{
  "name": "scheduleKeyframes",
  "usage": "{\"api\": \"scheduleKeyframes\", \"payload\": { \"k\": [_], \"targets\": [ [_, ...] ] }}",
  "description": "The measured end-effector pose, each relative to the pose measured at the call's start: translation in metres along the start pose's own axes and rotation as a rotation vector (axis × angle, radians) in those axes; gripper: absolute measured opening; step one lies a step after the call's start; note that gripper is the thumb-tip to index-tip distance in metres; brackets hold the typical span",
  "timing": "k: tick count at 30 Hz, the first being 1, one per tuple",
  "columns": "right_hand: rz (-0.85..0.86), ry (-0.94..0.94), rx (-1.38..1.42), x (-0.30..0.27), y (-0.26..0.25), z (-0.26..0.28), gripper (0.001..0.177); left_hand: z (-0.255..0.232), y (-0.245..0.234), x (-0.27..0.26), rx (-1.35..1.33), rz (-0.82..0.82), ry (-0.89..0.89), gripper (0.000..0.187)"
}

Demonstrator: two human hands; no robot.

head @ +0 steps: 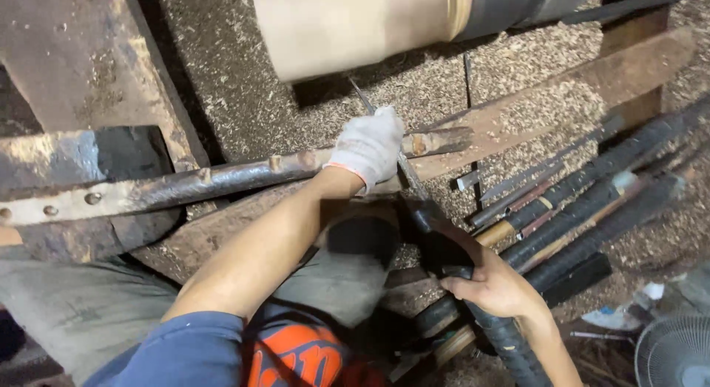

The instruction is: The person is using a file to shape a piece of wood while sitting in a workshop.

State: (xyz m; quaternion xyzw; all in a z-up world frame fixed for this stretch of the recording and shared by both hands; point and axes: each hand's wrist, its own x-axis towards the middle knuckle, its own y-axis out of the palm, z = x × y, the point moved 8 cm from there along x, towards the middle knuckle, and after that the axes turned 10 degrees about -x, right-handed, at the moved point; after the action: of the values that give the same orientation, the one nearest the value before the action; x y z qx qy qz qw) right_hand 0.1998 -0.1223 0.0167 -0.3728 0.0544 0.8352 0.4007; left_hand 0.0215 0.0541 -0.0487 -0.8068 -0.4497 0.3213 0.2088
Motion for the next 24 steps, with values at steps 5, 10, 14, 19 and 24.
{"api": "scheduleKeyframes", "payload": {
  "k": [5, 10, 14, 19, 24],
  "targets": [
    [0.133, 0.003, -0.101, 0.004, -0.011, -0.035, 0.094, -0.001, 0.002, 0.001, 0.055, -0.022, 0.034, 0.016],
    [0.015, -0.391, -0.266, 0.000, -0.017, -0.019, 0.075, -0.004, 0.000, 0.002, 0.049, -0.061, 0.056, 0.013],
    [0.126, 0.142, 0.273, -0.003, 0.007, -0.077, 0.095, -0.007, -0.002, 0.001, 0.071, -0.018, 0.047, 0.015],
    [-0.067, 0.009, -0.028, -0.005, 0.013, -0.051, 0.077, 0.003, 0.009, 0.005, 0.036, 0.044, -0.013, 0.024],
    [-0.096, 0.187, 0.335, -0.012, 0.045, -0.076, 0.062, -0.011, 0.003, 0.004, 0.087, 0.086, 0.066, 0.024]
  ]
}}
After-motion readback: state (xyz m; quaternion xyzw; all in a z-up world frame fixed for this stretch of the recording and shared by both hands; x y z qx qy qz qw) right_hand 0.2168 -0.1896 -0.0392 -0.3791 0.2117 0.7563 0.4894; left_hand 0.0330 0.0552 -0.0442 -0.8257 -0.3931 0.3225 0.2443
